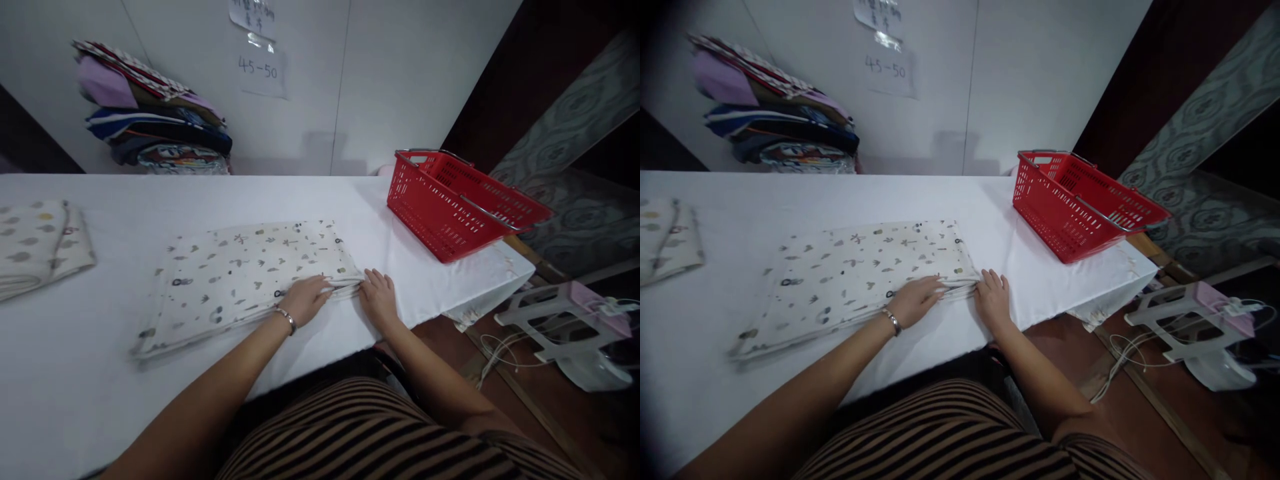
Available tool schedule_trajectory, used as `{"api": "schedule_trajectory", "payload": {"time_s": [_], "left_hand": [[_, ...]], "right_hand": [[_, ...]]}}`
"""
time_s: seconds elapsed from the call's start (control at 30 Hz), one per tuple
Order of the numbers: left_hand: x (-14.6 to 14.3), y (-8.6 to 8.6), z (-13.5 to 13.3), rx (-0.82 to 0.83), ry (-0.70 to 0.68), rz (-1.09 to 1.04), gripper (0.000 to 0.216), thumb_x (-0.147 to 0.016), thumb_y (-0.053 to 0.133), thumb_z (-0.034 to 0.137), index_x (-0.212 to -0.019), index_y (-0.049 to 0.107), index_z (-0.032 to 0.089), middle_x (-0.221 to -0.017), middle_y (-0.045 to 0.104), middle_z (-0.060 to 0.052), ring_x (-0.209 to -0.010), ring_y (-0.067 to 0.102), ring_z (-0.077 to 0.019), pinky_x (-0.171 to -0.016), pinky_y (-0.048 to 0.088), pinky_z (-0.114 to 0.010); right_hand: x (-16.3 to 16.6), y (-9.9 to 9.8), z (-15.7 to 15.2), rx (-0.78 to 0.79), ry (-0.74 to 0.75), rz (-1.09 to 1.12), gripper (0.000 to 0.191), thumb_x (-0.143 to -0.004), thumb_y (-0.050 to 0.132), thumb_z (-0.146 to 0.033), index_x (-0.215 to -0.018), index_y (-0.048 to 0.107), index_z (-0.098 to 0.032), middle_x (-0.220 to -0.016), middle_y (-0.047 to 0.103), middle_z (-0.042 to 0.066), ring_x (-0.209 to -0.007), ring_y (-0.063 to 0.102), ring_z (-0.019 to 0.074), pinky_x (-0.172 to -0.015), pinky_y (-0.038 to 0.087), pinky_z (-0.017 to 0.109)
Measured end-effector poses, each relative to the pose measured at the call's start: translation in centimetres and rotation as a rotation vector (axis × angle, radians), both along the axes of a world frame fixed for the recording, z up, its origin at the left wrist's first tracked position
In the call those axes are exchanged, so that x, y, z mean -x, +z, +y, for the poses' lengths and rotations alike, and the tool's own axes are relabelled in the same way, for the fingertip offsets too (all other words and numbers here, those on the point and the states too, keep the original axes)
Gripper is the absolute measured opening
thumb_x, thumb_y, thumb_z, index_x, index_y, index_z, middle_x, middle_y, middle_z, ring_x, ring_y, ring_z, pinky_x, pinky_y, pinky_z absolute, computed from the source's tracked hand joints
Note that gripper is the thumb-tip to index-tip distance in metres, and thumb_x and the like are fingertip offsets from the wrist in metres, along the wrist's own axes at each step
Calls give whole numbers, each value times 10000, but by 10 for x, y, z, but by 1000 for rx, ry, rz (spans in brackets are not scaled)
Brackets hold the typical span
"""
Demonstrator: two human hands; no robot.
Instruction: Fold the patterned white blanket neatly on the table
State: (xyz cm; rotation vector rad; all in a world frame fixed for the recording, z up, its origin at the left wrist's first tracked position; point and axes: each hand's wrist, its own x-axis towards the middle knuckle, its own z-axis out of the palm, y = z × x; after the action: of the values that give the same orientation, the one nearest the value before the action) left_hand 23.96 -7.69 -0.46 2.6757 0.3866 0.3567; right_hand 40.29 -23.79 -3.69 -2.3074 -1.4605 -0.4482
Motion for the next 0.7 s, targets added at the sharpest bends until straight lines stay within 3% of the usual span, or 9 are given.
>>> {"api": "schedule_trajectory", "payload": {"time_s": [0.07,0.13,0.27,0.43,0.7], "left_hand": [[-4,8,13,78,85,21,334,-907,350,404,-1084,579,239,-1138,626,-29,-1020,577,-175,-853,449,-302],[-8,11,27,54,148,58,377,-904,336,424,-1122,562,216,-1178,610,-51,-1074,554,-196,-894,430,-323],[-13,-4,43,-87,168,191,456,-877,375,460,-1242,497,217,-1412,404,-82,-1314,314,-267,-1049,257,-470],[-14,-22,45,-90,158,314,607,-872,268,567,-1387,324,250,-1514,180,-50,-1390,116,-252,-1096,106,-512],[-15,-16,45,-108,162,389,670,-855,205,616,-1416,270,254,-1526,121,-13,-1397,72,-252,-1107,95,-499]], "right_hand": [[0,-1,0,-6,16,17,123,-816,504,-137,-833,607,-202,-1224,572,111,-1205,444,292,-987,296,536],[-1,-1,1,-4,31,34,132,-820,489,-126,-816,601,-196,-1219,575,110,-1209,443,288,-990,300,533],[-5,0,-3,-18,75,74,155,-847,449,-126,-827,591,-184,-1239,553,125,-1219,430,276,-969,350,499],[-12,3,-15,-50,148,173,143,-848,436,-131,-868,569,-178,-1262,518,135,-1223,413,256,-966,381,466],[-16,2,-17,-63,159,284,113,-828,461,-137,-832,563,-185,-1160,561,125,-1118,486,238,-947,400,440]]}}
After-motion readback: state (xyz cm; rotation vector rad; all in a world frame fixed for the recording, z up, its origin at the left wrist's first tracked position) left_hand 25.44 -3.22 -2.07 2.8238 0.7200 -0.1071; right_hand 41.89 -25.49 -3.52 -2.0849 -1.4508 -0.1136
